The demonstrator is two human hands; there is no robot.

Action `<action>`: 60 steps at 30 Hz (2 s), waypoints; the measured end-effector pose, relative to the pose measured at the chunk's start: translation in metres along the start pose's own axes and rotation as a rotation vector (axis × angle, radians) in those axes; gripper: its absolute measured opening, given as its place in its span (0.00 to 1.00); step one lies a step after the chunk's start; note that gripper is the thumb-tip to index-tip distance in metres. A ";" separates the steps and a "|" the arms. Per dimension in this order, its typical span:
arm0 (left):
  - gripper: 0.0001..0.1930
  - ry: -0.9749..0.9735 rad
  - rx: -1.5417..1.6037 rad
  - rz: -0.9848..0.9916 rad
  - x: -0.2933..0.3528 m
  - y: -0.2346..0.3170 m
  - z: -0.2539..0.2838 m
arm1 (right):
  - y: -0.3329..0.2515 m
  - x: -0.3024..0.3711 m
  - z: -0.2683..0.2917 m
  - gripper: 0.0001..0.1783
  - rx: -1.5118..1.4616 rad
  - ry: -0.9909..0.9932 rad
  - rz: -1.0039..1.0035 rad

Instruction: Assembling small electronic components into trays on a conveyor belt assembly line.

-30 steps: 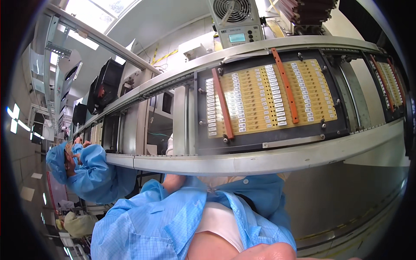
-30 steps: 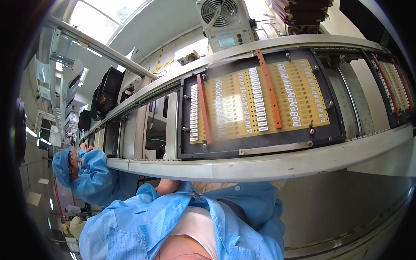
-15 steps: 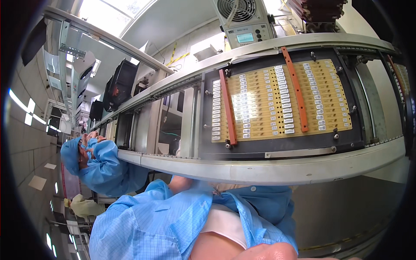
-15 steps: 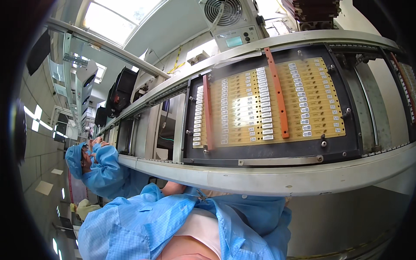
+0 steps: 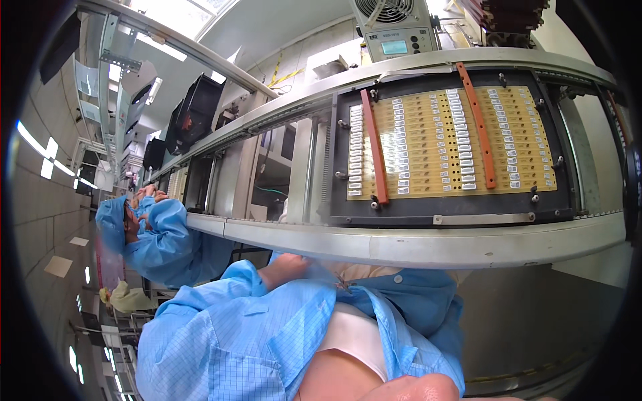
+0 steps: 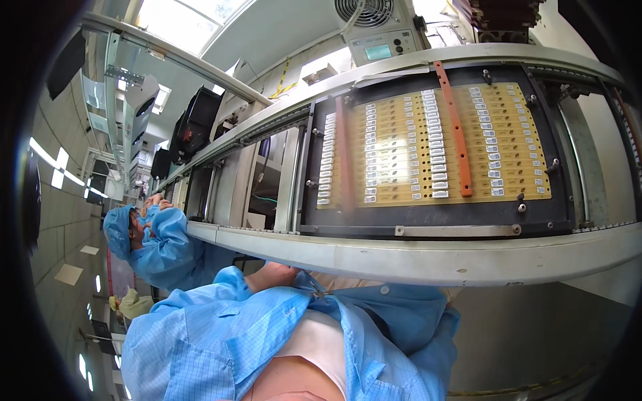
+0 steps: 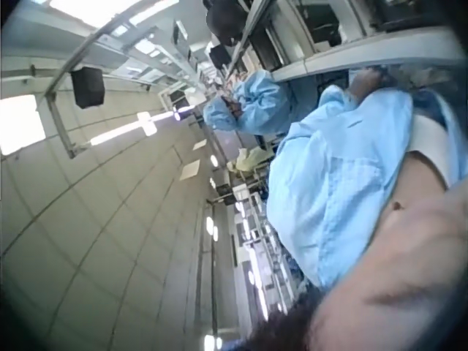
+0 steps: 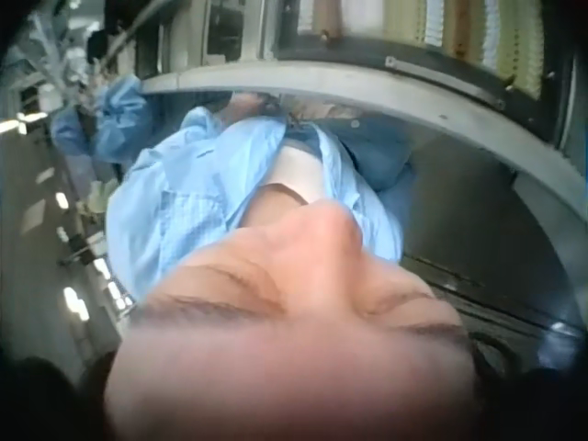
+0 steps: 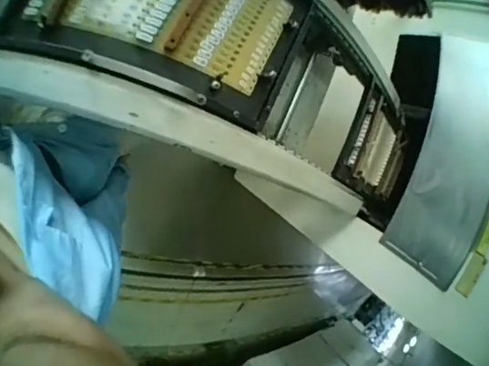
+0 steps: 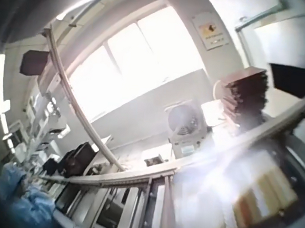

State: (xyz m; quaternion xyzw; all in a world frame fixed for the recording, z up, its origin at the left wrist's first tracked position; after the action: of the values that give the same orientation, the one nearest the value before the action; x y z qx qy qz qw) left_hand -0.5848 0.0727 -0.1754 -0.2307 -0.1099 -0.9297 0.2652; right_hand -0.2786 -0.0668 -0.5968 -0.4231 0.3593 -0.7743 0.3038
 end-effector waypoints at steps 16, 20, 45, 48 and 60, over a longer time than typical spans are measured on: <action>0.35 0.605 -0.048 -0.579 -0.067 0.067 0.254 | -0.095 0.193 0.258 0.11 -0.164 0.607 0.004; 0.31 0.596 -0.075 -0.689 -0.083 0.054 0.256 | -0.295 0.251 0.305 0.09 -0.071 1.004 0.375; 0.19 0.782 0.045 -0.629 -0.052 0.054 0.264 | -0.511 0.102 0.327 0.26 0.701 0.341 0.928; 0.19 0.852 0.110 -0.609 -0.058 0.054 0.270 | -0.500 0.100 0.315 0.26 0.875 0.323 0.887; 0.18 0.816 0.190 -0.656 -0.057 0.076 0.279 | -0.509 0.110 0.300 0.27 0.772 0.270 0.826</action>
State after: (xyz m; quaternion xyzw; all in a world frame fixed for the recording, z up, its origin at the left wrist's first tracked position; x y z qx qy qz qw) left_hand -0.3966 0.1255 0.0457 0.2213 -0.1482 -0.9639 0.0013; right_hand -0.1519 0.0413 -0.0198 -0.0038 0.2216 -0.7137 0.6644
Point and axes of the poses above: each hand's wrist, its own x-axis away from the middle knuckle, its own z-axis out of the back of the hand, y = z × x, the point moved 3 cm from there along -x, towards the middle knuckle, and after that the axes turned 1 degree about -z, right-handed, at the moved point
